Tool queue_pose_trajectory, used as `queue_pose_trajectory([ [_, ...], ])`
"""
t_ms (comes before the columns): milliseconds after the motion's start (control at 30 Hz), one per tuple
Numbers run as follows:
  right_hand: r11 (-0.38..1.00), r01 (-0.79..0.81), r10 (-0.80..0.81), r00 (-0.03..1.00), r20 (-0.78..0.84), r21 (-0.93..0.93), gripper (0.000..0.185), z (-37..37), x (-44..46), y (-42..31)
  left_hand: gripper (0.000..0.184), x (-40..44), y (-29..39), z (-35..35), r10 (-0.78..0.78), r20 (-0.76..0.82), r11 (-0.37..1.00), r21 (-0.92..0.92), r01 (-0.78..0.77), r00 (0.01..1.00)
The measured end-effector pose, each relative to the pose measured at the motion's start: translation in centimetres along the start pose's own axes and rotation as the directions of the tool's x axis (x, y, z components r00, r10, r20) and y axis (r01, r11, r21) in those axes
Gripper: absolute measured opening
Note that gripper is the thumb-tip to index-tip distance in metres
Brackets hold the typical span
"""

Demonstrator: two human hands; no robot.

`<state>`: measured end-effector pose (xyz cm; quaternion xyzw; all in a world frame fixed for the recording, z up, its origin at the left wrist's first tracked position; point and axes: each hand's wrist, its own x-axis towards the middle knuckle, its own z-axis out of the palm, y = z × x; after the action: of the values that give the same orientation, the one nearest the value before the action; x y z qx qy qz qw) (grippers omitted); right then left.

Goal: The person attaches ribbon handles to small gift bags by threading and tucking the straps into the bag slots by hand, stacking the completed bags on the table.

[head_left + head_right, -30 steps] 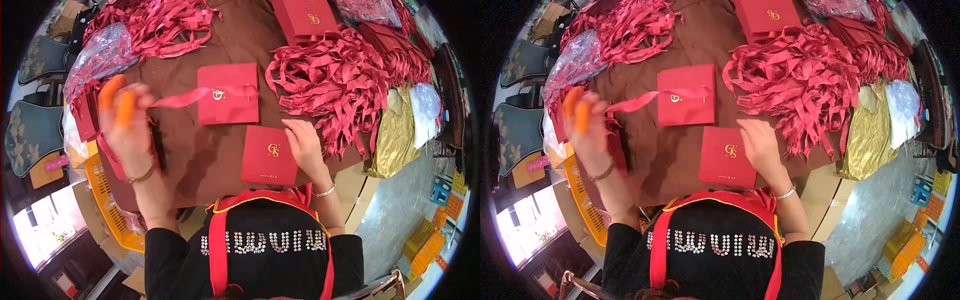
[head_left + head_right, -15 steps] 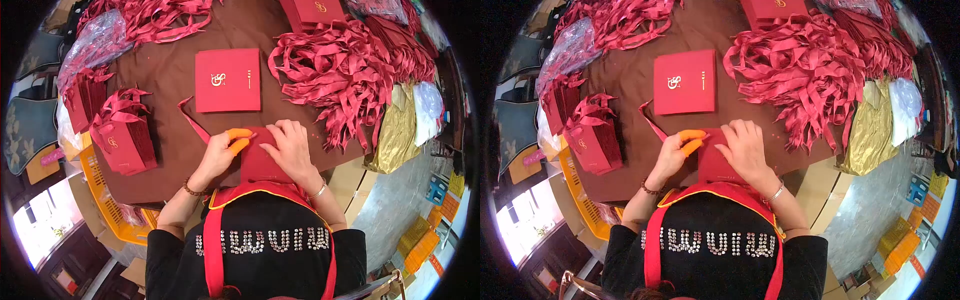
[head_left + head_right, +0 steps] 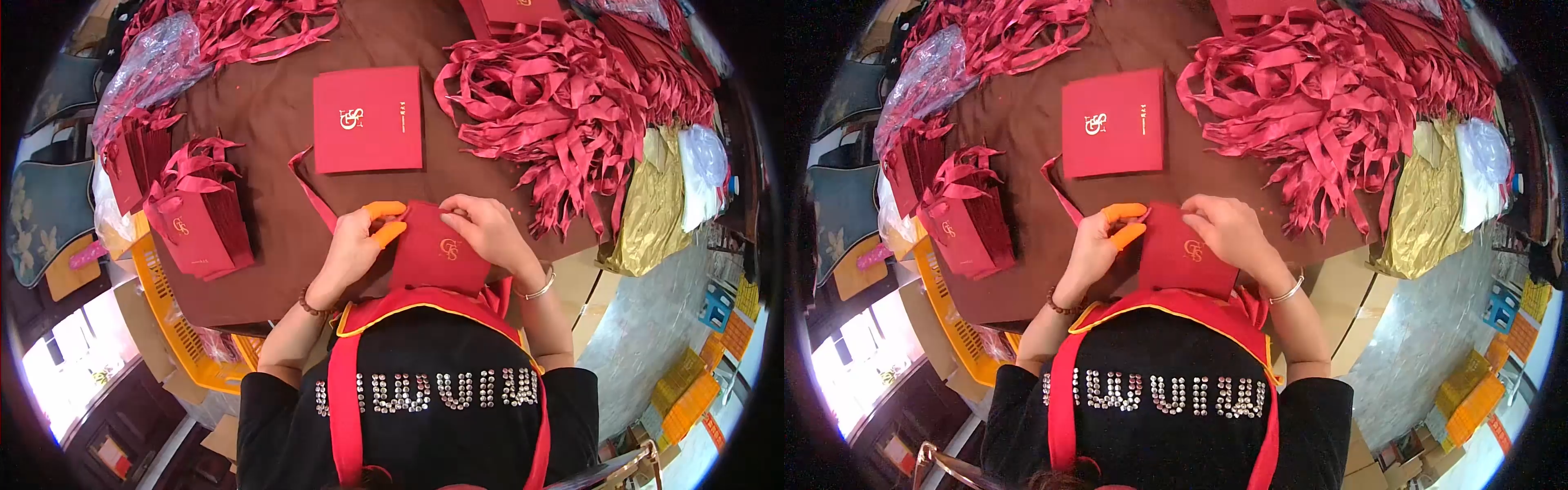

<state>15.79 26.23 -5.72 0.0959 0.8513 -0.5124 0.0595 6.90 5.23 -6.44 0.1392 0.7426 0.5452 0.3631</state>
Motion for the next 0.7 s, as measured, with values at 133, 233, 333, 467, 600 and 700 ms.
queue_pose_trajectory([
  [133, 0.996, -0.076, 0.073, 0.995, 0.061, 0.046, 0.02, -0.4, 0.1, 0.0, 0.03, -0.2, 0.2, 0.6, 0.28, -0.067, 0.903, 0.358, -0.239, 0.958],
  [233, 0.98, -0.146, 0.136, 0.988, 0.075, 0.135, 0.021, -0.7, -0.1, 0.2, 0.032, 0.2, -0.5, 0.5, 0.478, -0.083, 0.679, 0.667, -0.308, 0.874],
  [333, 0.966, -0.204, 0.186, 0.975, 0.124, 0.158, 0.023, -1.0, -0.2, -0.1, 0.028, 0.1, 0.6, 0.2, 0.525, -0.062, 0.502, 0.828, -0.25, 0.849],
  [467, 0.962, -0.229, 0.213, 0.971, 0.112, 0.15, 0.025, -0.8, -0.4, 0.5, 0.029, 0.1, 1.0, 0.9, 0.648, 0.077, 0.481, 0.73, -0.485, 0.758],
  [600, 0.966, -0.219, 0.206, 0.973, 0.102, 0.14, 0.025, -1.0, -0.6, 0.3, 0.024, -0.4, 1.3, 2.7, 0.37, 0.098, 0.763, 0.534, -0.363, 0.924],
  [700, 0.969, -0.154, 0.147, 0.988, 0.055, 0.192, 0.027, -0.7, -1.1, 0.4, 0.024, -0.4, 2.0, 3.0, 0.355, 0.079, 0.83, 0.431, -0.353, 0.932],
])
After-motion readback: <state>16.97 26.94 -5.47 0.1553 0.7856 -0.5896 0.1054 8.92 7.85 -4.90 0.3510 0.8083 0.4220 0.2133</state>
